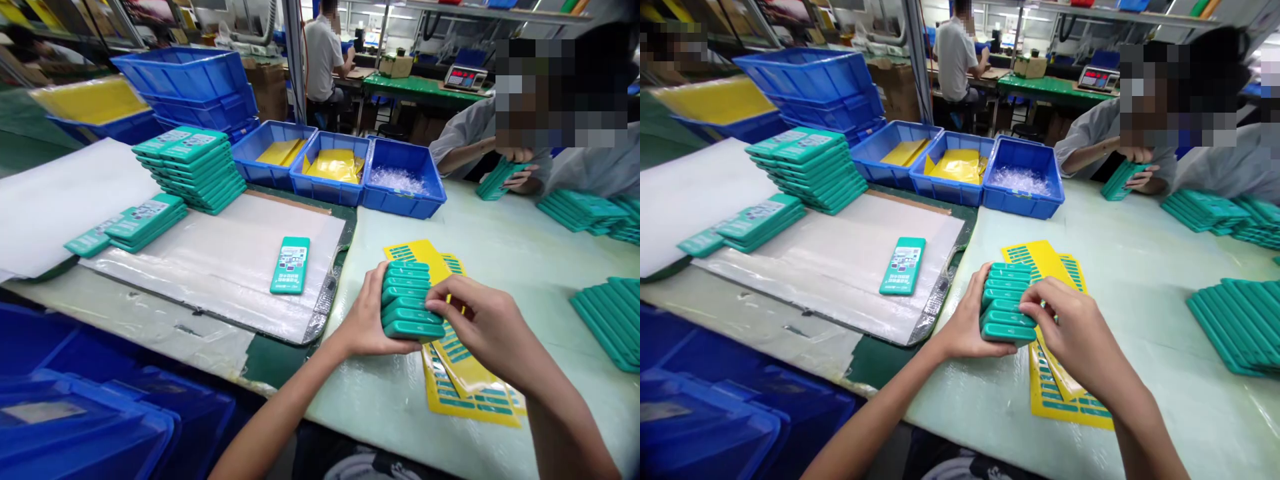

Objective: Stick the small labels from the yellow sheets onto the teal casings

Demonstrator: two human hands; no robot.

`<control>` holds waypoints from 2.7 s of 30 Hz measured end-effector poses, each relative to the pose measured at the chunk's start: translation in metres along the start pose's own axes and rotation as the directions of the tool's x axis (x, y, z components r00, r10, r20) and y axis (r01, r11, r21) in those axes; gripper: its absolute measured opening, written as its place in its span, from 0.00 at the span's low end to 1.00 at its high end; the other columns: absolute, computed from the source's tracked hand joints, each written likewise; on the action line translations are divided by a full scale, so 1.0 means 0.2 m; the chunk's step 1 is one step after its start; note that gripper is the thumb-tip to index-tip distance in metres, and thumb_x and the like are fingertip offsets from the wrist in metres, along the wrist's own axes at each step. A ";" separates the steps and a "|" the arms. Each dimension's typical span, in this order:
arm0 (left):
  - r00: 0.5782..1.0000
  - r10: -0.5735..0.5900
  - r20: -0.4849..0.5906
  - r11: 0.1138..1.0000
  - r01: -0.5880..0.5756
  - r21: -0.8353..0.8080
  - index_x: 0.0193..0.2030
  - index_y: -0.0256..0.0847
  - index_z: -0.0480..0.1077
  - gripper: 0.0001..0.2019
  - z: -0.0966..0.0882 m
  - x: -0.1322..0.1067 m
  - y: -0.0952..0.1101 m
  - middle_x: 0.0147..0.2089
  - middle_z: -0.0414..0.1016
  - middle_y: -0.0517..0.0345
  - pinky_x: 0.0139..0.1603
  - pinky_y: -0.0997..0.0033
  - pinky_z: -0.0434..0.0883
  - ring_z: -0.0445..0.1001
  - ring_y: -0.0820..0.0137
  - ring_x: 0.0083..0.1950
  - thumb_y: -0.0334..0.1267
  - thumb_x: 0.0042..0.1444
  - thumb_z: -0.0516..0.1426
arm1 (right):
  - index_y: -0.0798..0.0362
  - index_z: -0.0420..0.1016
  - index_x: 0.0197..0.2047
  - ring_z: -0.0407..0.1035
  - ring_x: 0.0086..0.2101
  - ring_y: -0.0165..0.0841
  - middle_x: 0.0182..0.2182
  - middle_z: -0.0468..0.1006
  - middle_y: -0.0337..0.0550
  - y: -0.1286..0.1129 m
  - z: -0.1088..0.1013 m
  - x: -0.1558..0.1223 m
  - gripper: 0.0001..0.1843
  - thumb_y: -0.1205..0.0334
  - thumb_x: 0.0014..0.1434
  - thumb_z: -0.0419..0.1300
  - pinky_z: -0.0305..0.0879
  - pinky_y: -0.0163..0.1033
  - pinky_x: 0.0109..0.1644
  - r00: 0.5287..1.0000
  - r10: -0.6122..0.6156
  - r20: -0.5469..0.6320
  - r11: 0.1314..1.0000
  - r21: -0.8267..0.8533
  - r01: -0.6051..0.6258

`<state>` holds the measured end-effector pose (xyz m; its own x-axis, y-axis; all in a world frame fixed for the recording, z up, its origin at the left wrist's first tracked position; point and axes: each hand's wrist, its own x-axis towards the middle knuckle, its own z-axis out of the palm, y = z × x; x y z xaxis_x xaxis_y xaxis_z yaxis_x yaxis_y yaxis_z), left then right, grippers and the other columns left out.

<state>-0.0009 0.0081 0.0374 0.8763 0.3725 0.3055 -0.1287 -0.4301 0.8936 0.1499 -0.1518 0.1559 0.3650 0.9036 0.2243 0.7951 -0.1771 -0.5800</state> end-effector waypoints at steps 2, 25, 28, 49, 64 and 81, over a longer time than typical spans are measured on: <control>1.000 0.022 -0.005 1.000 -0.022 -0.006 0.86 0.48 0.31 0.79 0.00 0.00 0.00 0.81 0.51 0.33 0.84 0.29 0.58 0.53 0.33 0.84 0.59 0.41 0.80 | 0.49 0.78 0.38 0.69 0.29 0.32 0.33 0.80 0.39 0.03 -0.04 -0.01 0.08 0.63 0.72 0.62 0.63 0.41 0.35 0.995 0.004 -0.104 0.999 -0.053 -0.010; 0.999 0.043 -0.006 0.999 -0.044 -0.026 0.86 0.48 0.37 0.76 0.00 0.01 -0.06 0.84 0.47 0.36 0.86 0.29 0.53 0.47 0.31 0.87 0.59 0.41 0.80 | 0.51 0.80 0.35 0.71 0.31 0.32 0.31 0.79 0.40 -0.03 0.15 0.23 0.12 0.55 0.70 0.66 0.65 0.39 0.36 1.000 0.019 0.025 0.867 0.497 -0.028; 0.995 0.097 -0.015 0.994 -0.098 -0.040 0.86 0.49 0.38 0.75 0.01 -0.01 -0.05 0.84 0.49 0.38 0.86 0.31 0.53 0.50 0.34 0.86 0.58 0.41 0.81 | 0.50 0.80 0.35 0.65 0.23 0.28 0.26 0.75 0.35 -0.05 0.17 0.24 0.12 0.54 0.69 0.68 0.62 0.36 0.29 0.984 0.088 -0.153 0.736 0.676 0.039; 0.996 0.060 -0.062 0.995 -0.065 -0.080 0.82 0.43 0.44 0.72 0.03 0.00 -0.02 0.78 0.58 0.37 0.84 0.35 0.61 0.62 0.36 0.80 0.59 0.38 0.80 | 0.52 0.80 0.40 0.74 0.34 0.33 0.37 0.80 0.42 0.02 -0.02 0.22 0.07 0.69 0.72 0.65 0.65 0.39 0.38 0.911 -0.312 -0.271 0.950 -0.085 0.300; 0.999 0.027 -0.020 0.999 -0.028 -0.039 0.84 0.41 0.41 0.75 0.00 -0.02 -0.05 0.83 0.48 0.30 0.86 0.27 0.52 0.50 0.29 0.85 0.62 0.39 0.80 | 0.52 0.83 0.38 0.70 0.30 0.30 0.35 0.81 0.42 0.15 -0.03 0.30 0.07 0.65 0.71 0.66 0.64 0.37 0.33 0.940 -0.247 -0.237 0.957 0.094 0.275; 0.994 -0.104 -0.043 0.994 0.103 -0.019 0.86 0.41 0.41 0.85 0.00 -0.06 -0.11 0.85 0.49 0.31 0.86 0.30 0.51 0.52 0.30 0.85 0.58 0.26 0.84 | 0.50 0.86 0.38 0.77 0.37 0.36 0.38 0.85 0.44 0.20 0.10 0.39 0.11 0.55 0.70 0.66 0.68 0.39 0.40 0.977 -0.214 0.000 0.931 0.302 0.204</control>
<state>-0.0081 0.0138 0.0145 0.8643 0.4499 0.2248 -0.0466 -0.3733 0.9265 0.2013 -0.0808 0.1347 0.1869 0.9204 0.3433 0.6687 0.1368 -0.7308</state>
